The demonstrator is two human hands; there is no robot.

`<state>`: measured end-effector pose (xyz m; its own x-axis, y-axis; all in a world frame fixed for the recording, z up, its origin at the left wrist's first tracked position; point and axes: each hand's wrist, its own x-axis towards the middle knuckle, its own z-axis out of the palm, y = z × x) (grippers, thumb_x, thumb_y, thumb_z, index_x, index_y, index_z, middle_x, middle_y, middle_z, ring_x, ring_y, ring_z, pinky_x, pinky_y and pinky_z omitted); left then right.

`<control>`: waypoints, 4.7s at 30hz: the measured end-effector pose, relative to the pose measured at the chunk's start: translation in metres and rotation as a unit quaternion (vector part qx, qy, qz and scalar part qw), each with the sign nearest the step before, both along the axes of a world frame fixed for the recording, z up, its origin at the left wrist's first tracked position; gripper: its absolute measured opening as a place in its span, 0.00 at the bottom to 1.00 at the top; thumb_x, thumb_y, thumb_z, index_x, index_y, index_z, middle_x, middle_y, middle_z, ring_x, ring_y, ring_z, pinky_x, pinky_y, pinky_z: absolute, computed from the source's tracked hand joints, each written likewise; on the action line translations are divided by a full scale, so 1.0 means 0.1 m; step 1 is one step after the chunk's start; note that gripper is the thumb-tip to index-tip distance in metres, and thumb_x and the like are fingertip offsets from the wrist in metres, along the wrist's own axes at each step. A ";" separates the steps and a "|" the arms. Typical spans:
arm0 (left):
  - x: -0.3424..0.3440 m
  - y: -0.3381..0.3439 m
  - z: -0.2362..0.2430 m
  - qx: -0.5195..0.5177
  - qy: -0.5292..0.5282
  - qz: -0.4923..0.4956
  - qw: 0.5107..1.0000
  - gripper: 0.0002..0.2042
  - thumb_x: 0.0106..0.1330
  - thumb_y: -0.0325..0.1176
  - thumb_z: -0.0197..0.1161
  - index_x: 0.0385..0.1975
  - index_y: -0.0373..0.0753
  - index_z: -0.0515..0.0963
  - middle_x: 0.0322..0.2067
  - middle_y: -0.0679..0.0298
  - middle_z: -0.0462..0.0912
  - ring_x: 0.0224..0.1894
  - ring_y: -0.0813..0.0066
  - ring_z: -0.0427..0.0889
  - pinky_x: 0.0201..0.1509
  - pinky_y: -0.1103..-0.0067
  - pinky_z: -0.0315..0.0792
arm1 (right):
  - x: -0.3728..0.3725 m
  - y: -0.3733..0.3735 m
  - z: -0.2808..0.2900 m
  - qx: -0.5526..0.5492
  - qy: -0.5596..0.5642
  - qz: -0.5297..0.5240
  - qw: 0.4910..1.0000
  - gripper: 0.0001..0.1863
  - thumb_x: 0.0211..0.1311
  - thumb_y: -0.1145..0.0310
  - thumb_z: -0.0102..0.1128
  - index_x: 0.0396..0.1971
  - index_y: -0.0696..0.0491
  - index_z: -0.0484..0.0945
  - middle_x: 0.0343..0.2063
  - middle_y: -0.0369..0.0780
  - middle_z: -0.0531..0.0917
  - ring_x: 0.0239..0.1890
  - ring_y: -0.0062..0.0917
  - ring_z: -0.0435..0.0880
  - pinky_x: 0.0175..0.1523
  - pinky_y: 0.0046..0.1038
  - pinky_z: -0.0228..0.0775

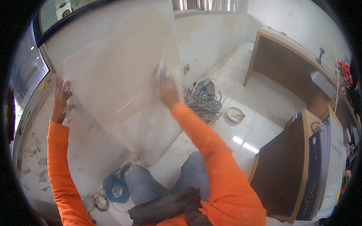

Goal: The person sands a wall with sandpaper, scoops putty from a bowl onto a board using a spatula, and applies the putty onto the wall with the board.

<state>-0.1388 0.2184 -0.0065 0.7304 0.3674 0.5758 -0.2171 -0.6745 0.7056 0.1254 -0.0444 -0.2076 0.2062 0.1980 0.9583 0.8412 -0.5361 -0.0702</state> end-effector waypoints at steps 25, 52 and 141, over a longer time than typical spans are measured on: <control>0.01 0.04 0.01 0.007 -0.006 0.010 1.000 0.43 0.65 0.60 0.56 0.73 0.46 0.44 0.68 0.62 0.58 0.65 0.66 0.66 0.58 0.68 0.71 | 0.09 -0.83 -1.46 -0.148 0.127 0.069 0.978 0.27 0.63 0.73 0.50 0.65 0.50 0.66 0.62 0.47 0.70 0.66 0.43 0.65 0.69 0.40 0.57; 0.09 0.10 0.00 0.006 -0.012 -0.012 1.000 0.50 0.60 0.67 0.56 0.74 0.50 0.38 0.72 0.62 0.48 0.69 0.63 0.59 0.60 0.68 0.68 | 0.67 -0.99 0.02 -0.021 0.137 0.038 0.990 0.29 0.66 0.75 0.44 0.68 0.46 0.60 0.64 0.48 0.66 0.63 0.47 0.67 0.65 0.43 0.61; 0.02 0.31 -0.05 -0.053 0.009 0.041 0.998 0.46 0.60 0.64 0.58 0.73 0.51 0.45 0.69 0.61 0.55 0.70 0.60 0.59 0.65 0.59 0.64 | 0.50 -0.70 -0.64 0.255 0.303 0.094 0.914 0.24 0.62 0.71 0.52 0.59 0.55 0.71 0.53 0.48 0.78 0.56 0.44 0.75 0.61 0.35 0.66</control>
